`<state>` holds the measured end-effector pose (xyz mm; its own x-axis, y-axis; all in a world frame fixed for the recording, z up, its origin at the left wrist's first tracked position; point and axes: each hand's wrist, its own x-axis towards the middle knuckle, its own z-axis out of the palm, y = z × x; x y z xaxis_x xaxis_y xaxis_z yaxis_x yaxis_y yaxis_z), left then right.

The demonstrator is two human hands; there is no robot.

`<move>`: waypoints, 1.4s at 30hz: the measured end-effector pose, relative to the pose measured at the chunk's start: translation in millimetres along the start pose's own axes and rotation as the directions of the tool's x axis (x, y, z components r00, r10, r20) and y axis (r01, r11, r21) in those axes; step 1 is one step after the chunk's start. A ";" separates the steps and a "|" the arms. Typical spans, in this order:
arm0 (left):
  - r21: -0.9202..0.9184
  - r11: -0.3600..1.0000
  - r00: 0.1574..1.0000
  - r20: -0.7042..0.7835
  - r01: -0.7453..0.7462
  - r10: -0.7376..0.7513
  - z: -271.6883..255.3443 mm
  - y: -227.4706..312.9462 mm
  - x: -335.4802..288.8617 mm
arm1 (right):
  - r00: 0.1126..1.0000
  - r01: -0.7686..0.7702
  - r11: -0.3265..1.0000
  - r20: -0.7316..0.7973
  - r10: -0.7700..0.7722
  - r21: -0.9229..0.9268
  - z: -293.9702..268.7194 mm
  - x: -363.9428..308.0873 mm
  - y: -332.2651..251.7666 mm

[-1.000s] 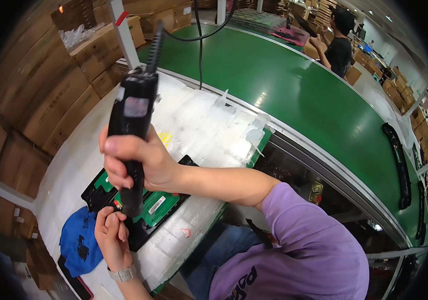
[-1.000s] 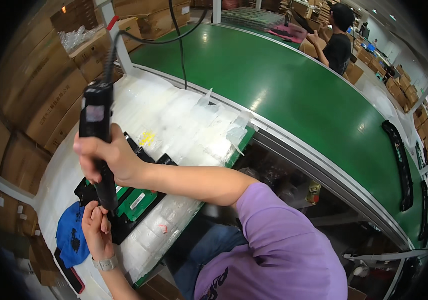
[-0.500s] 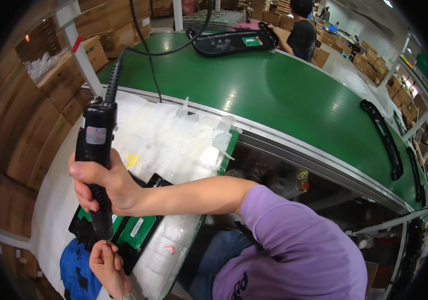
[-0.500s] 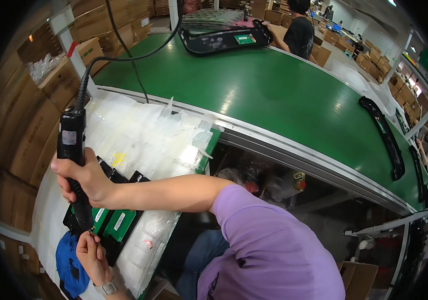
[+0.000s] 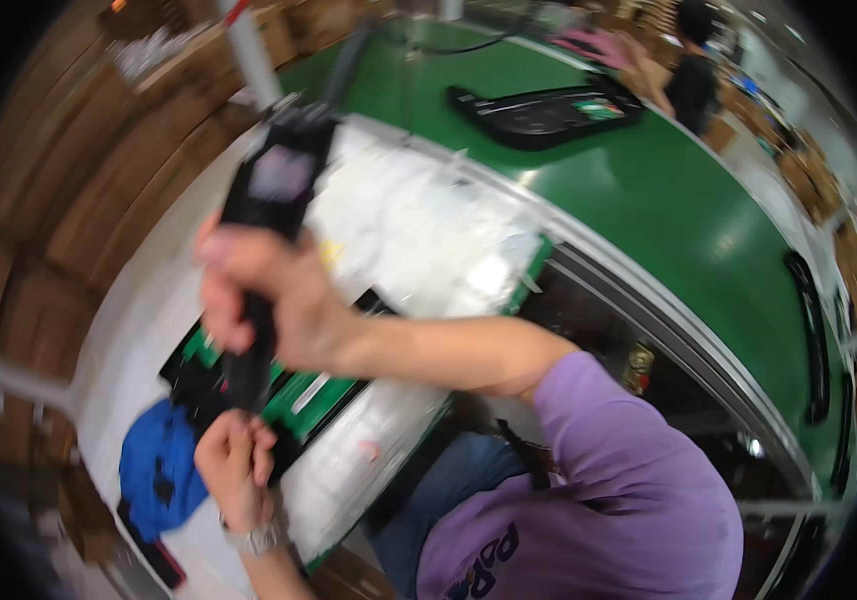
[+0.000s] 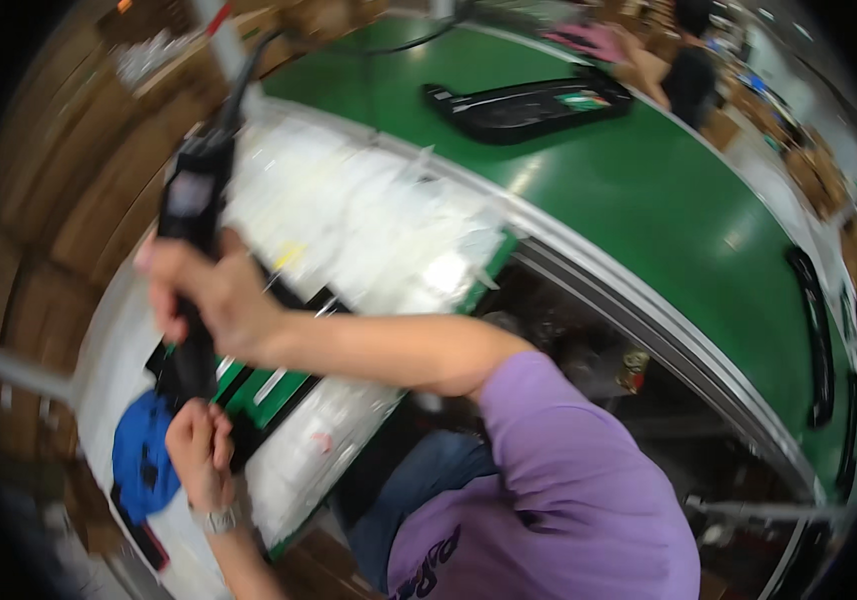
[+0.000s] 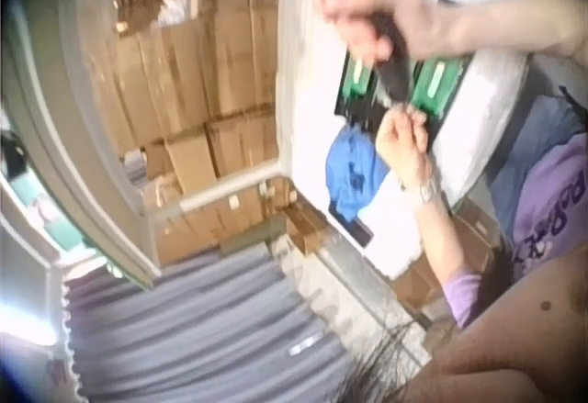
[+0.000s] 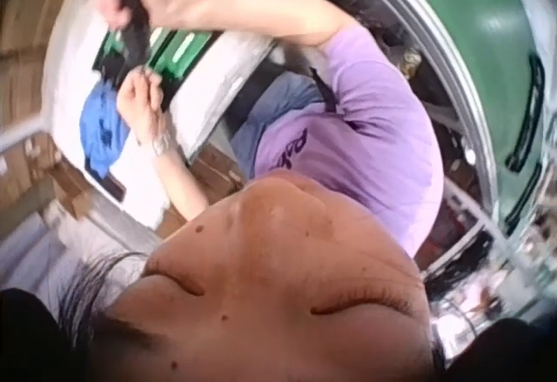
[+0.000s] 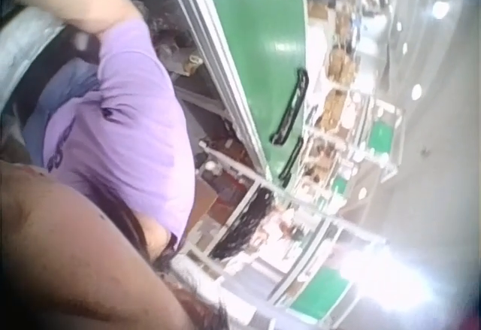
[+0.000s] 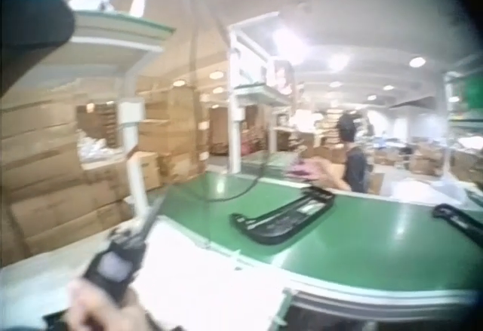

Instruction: Assembling electronic components into a plastic housing using an electric screwdriver.

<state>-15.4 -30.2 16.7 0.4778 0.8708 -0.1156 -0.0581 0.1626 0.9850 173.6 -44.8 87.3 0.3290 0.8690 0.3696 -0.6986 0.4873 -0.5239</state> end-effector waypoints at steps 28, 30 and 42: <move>-0.170 0.984 0.997 -0.063 -0.059 0.049 -2.0 4.1 4.1 | 0.959 0.002 0.835 0.238 0.154 -0.550 -9.9 23.4 1.6; -0.165 0.986 0.999 -0.031 -0.015 0.010 -3.0 4.6 3.8 | 0.954 0.013 0.795 0.245 0.171 -0.606 -9.1 24.2 3.1; -0.235 0.961 0.985 0.128 0.143 -0.115 -8.5 1.7 5.9 | 0.934 0.076 0.738 0.307 0.182 -0.670 -0.4 10.1 3.8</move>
<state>-20.1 -20.8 16.7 0.5896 0.7797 -0.2108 -0.1935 0.3897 0.9004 174.5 -34.1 88.7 -0.0151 0.8742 0.4852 -0.0649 0.4834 -0.8730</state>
